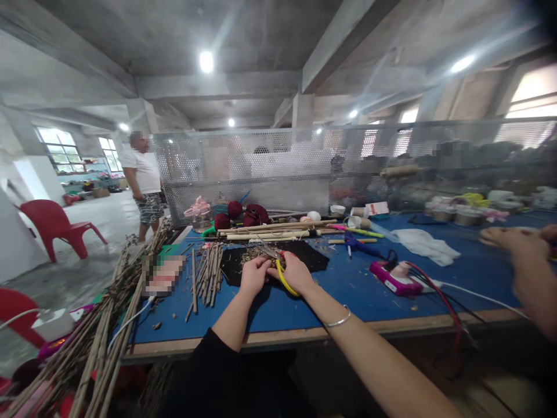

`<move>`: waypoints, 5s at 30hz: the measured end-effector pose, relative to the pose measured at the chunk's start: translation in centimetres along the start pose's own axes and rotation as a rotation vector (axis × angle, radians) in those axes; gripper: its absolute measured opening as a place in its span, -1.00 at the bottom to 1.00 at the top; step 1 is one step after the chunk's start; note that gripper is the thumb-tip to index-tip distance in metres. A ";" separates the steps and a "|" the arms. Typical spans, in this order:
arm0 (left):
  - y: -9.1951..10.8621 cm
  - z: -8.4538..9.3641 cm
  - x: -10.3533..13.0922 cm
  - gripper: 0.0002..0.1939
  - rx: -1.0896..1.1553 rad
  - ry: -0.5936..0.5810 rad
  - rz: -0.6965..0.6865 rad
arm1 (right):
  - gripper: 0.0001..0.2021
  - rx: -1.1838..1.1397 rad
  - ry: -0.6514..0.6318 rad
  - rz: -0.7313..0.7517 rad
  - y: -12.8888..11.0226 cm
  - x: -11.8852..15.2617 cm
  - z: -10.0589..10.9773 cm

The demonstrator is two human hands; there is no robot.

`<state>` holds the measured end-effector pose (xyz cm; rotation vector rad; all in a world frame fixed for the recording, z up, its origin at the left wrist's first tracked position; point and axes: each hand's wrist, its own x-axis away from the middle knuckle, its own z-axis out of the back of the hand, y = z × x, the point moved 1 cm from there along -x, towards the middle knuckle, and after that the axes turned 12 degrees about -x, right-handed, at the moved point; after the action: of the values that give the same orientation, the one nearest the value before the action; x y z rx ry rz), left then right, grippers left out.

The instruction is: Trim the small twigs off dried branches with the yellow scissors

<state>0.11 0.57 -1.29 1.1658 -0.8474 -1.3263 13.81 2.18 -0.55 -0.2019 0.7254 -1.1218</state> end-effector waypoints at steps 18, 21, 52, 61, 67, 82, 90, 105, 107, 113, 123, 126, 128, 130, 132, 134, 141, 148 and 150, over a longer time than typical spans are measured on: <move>-0.6 0.2 -0.3 -0.74 0.004 0.056 -0.001 | -0.45 0.074 -0.130 -0.176 -0.2 -0.1 0.2; -0.6 0.3 -0.4 -0.71 0.009 0.072 0.027 | -0.47 0.079 -0.127 -0.175 -0.3 -0.1 0.2; -1.0 -0.1 1.2 -0.64 0.032 0.200 0.067 | -0.37 0.121 -0.078 -0.178 -1.6 1.1 0.4; -1.2 0.0 1.0 -0.64 0.030 0.192 0.060 | -0.43 0.119 -0.040 -0.226 -1.6 1.2 0.4; -1.0 0.2 1.0 -0.69 0.069 0.261 0.081 | -0.42 0.061 -0.029 -0.156 -1.4 1.4 0.4; -0.6 0.3 1.3 -0.73 -0.016 0.217 0.018 | -0.36 0.033 -0.039 -0.036 -0.9 1.1 -0.3; -0.6 0.3 1.2 -0.65 0.019 0.152 0.028 | -0.39 0.014 -0.089 -0.070 -0.4 0.8 -0.4; -0.7 0.1 1.2 -0.84 0.111 0.043 0.077 | -0.33 0.064 -0.067 -0.046 -0.4 0.7 -0.8; -0.7 0.0 1.2 -0.83 0.115 0.032 0.084 | -0.34 0.059 -0.074 -0.053 -0.4 0.7 -0.7; -1.0 0.0 1.1 -0.81 0.113 0.039 0.066 | -0.34 0.049 -0.087 -0.041 -0.6 0.8 -0.6; -1.1 0.1 1.0 -0.81 0.118 0.032 0.053 | -0.37 -0.005 -0.092 -0.021 -0.2 0.8 -0.6; -1.2 0.0 1.0 -0.79 0.120 0.038 0.057 | -0.37 0.007 -0.110 -0.038 -0.3 0.8 -0.6; -1.2 0.0 0.9 -0.77 0.107 0.058 0.059 | -0.35 0.036 -0.123 -0.058 -0.4 0.8 -0.5; -1.2 0.0 0.9 -0.74 0.088 0.082 0.058 | -0.34 0.073 -0.131 -0.083 -0.6 0.8 -0.4; -1.2 0.0 0.9 -0.73 0.069 0.105 0.062 | -0.33 0.106 -0.131 -0.102 -0.9 0.9 -0.3; -1.1 0.1 0.9 -0.72 0.051 0.127 0.074 | -0.33 0.123 -0.124 -0.112 -1.0 0.9 -0.2; -1.3 0.3 0.7 -0.71 0.006 0.230 0.096 | -0.37 0.134 -0.124 -0.141 -1.3 1.0 -0.3; -2.1 0.4 0.3 -0.77 -0.025 0.229 0.031 | -0.32 0.129 -0.082 -0.059 -1.0 0.9 -0.7; -2.0 0.4 0.4 -0.77 -0.023 0.216 0.020 | -0.33 0.119 -0.080 -0.049 -0.9 0.8 -0.7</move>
<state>-0.76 0.40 -3.14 1.2539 -0.6829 -1.1666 12.85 1.18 -0.99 -0.1633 0.5830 -1.1926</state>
